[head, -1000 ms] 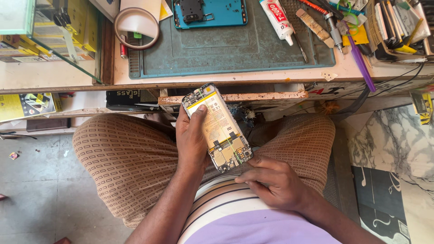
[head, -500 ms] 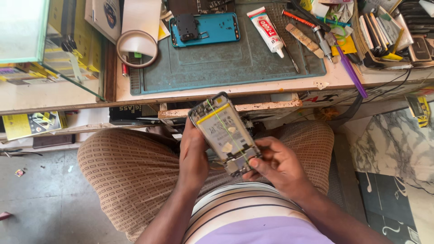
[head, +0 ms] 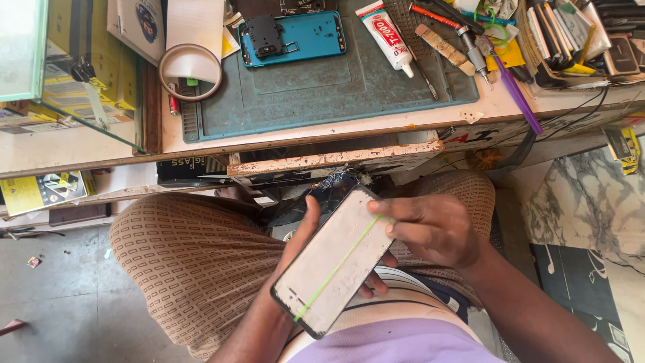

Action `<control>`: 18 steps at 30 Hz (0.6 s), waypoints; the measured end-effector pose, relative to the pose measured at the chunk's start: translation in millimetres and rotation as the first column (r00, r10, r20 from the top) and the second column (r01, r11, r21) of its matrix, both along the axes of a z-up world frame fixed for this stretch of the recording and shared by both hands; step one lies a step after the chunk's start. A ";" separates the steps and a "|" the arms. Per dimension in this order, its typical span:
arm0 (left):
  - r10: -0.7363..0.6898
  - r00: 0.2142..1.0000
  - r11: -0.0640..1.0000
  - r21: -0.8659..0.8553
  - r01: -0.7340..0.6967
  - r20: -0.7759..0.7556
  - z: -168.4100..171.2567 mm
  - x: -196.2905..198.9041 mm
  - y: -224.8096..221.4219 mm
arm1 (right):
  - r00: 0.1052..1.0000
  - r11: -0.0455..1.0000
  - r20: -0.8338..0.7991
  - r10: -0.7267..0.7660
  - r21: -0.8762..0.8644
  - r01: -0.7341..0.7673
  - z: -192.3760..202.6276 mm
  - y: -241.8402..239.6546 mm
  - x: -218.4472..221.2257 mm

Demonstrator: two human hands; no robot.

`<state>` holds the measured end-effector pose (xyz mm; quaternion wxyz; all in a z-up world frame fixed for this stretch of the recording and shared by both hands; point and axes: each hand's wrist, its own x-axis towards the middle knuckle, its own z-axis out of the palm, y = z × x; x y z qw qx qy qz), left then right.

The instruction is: The person works on a disassembled smartphone, handling a small orange component and applying a green strip to the back of the phone chassis using tweezers. The person then uses a small tool to press the strip into place along the edges of the phone.

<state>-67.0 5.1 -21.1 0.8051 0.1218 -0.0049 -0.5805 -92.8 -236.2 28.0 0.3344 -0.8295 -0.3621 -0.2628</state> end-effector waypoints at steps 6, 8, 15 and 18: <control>-0.032 0.965 0.978 -0.205 -0.023 -0.259 -15.0 -10.9 -2.2 | 0.999 1.000 -0.044 0.024 -0.011 -0.025 2.9 4.6 -0.4; -0.072 0.949 0.955 -0.297 -0.023 -0.307 -18.6 -11.0 -4.2 | 0.997 1.000 -0.071 0.005 -0.019 -0.006 3.9 4.8 0.0; -0.002 0.957 0.940 -0.326 -0.096 -0.289 -28.7 -5.9 -9.0 | 0.936 0.996 -0.345 -0.067 0.031 0.083 -4.7 2.1 -2.0; 0.017 0.972 0.953 -0.291 -0.087 -0.234 -27.7 -0.5 -10.6 | 0.915 0.981 -0.398 -0.064 0.142 0.131 -10.0 6.4 -4.0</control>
